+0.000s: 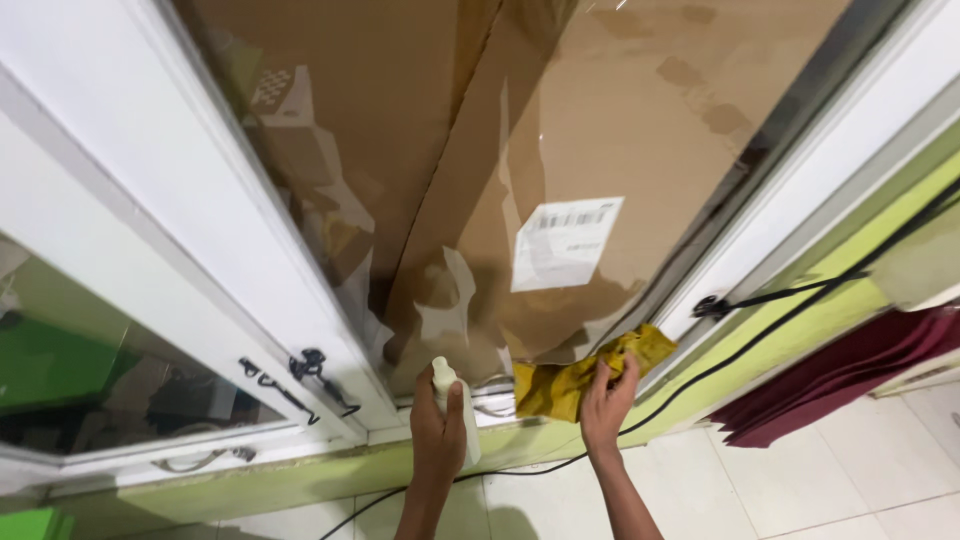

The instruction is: The person sprays liquid from a bottle onto the glass panel of a white-framed door and wipes the surface using a yellow cloth.

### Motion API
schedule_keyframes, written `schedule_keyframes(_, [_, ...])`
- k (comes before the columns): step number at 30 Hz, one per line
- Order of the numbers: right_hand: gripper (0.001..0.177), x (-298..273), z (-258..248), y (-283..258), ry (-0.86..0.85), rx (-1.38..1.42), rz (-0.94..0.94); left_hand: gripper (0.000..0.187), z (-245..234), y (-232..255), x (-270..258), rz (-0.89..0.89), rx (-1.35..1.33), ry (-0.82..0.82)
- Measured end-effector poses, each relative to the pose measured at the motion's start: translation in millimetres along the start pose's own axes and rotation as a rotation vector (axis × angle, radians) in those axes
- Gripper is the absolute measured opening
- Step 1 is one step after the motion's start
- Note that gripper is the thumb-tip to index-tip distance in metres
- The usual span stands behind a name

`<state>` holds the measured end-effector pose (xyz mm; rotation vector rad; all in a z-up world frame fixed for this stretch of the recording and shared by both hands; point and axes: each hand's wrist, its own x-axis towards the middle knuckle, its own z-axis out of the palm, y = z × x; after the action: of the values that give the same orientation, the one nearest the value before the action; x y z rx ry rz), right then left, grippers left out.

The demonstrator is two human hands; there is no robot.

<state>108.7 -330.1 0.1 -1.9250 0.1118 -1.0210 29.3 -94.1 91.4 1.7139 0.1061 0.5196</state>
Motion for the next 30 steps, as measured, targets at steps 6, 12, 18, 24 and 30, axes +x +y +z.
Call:
schedule_keyframes(6, [0.037,64,-43,-33,-0.022,0.046,0.292,0.048,19,56,17,0.086,0.068,-0.081])
schedule_keyframes(12, [0.070,112,-76,-54,-0.208,0.488,0.162,0.049,29,89,41,0.373,0.192,-0.060])
schedule_keyframes(18, [0.083,140,-99,-82,-0.280,0.525,0.100,0.038,45,118,42,0.109,-0.055,0.015])
schedule_keyframes(24, [0.066,158,-106,-68,-0.166,0.766,0.215,0.042,79,133,32,0.012,0.102,0.025])
schedule_keyframes(30, [0.080,148,-106,-103,-0.116,0.963,0.173,0.043,100,141,33,-0.382,-0.001,-0.389])
